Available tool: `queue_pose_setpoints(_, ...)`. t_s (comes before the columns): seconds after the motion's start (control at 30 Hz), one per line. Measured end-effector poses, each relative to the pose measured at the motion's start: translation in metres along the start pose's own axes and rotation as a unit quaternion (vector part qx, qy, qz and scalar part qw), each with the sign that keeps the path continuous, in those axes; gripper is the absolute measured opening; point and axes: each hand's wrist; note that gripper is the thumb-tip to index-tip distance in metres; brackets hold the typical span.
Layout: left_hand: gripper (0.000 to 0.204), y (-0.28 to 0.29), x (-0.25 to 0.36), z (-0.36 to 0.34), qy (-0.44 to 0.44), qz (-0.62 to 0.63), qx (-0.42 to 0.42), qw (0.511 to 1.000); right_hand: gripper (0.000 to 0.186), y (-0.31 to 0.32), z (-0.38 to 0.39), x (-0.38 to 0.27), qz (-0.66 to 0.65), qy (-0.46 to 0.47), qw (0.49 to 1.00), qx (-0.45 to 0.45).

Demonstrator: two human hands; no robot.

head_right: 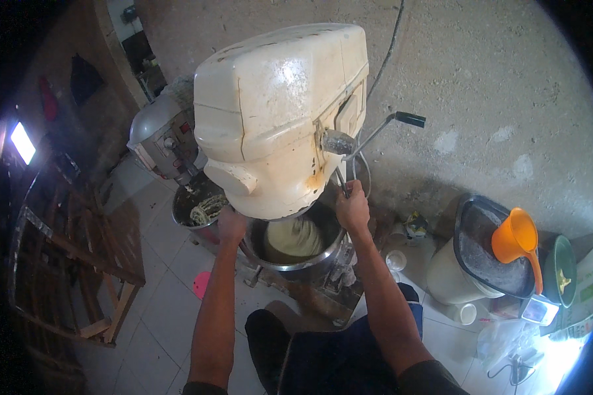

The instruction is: The person measures a white powder and a yellow block on a digital scale, then adds them to a stand mixer. The person operates the mixer to combine the ingredients into a dough.

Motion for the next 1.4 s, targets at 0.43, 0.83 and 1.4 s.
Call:
queue_pose_setpoints(0.43,0.046,-0.009,-0.003,-0.012,0.000,0.019,-0.006,1.000,0.034,-0.001,-0.007,0.000,0.010,0.002,1.000,0.007)
queue_pose_setpoints(0.83,0.045,-0.006,0.000,-0.008,-0.008,0.020,0.015,1.000,0.035,-0.002,-0.006,-0.002,0.002,-0.007,1.000,0.007)
queue_pose_setpoints(1.4,0.047,-0.003,0.006,-0.004,-0.011,0.000,0.011,1.000,0.034,0.004,-0.003,-0.009,0.008,-0.001,1.000,0.012)
Point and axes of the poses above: each hand's wrist, its own z-axis away from the middle knuckle, its own y-axis out of the back of the hand, x = y × z, and after that the axes turned 3 degrees about y, right-handed
